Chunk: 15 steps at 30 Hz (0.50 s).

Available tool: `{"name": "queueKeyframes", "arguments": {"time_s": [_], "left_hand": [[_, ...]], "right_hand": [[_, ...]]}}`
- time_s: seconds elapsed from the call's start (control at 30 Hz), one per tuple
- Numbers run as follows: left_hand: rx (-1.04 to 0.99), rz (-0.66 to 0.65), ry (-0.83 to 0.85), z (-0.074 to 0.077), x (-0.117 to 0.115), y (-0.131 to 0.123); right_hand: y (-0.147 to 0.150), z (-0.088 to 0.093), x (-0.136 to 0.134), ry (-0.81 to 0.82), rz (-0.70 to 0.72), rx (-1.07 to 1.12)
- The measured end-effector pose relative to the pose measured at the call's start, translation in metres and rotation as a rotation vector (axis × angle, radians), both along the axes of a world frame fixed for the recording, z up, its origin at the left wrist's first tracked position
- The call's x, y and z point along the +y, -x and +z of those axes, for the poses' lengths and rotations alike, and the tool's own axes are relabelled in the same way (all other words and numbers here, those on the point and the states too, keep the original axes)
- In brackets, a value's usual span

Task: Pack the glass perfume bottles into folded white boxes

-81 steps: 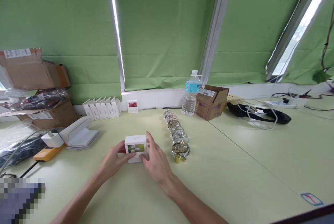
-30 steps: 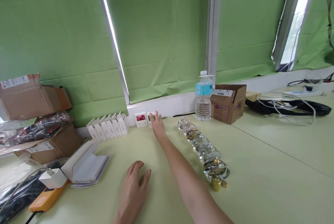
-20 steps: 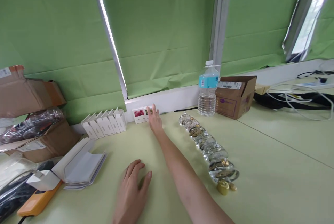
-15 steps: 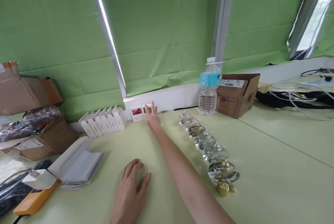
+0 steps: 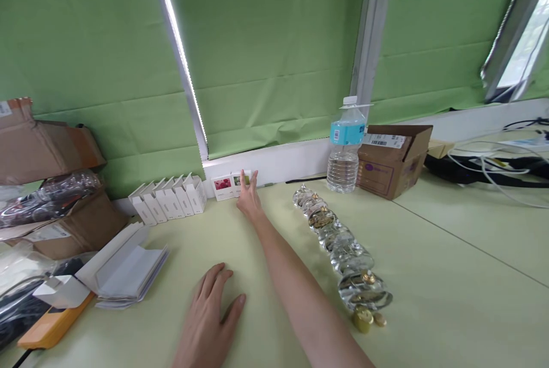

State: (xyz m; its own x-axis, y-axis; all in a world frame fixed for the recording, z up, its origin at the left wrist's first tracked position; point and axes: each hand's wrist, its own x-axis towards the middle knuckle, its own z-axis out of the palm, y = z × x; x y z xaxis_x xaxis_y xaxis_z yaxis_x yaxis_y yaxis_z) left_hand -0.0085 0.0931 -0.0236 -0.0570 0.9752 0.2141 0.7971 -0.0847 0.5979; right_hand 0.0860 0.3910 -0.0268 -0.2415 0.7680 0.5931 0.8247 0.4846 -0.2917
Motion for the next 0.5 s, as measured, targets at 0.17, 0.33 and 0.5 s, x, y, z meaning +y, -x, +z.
{"name": "queueKeyframes", "arguments": {"time_s": [0.17, 0.33, 0.5], "left_hand": [[0.026, -0.010, 0.008, -0.0017, 0.0002, 0.0010], [0.012, -0.010, 0.010, -0.0021, 0.0015, 0.0006], [0.009, -0.012, 0.002, -0.0031, 0.0017, 0.0011]], "right_hand": [[-0.0030, -0.0061, 0.0011, 0.096, -0.064, 0.066], [-0.0028, -0.0078, 0.0008, 0.102, -0.086, 0.060], [-0.0011, -0.0109, 0.0004, 0.091, -0.104, 0.051]]}}
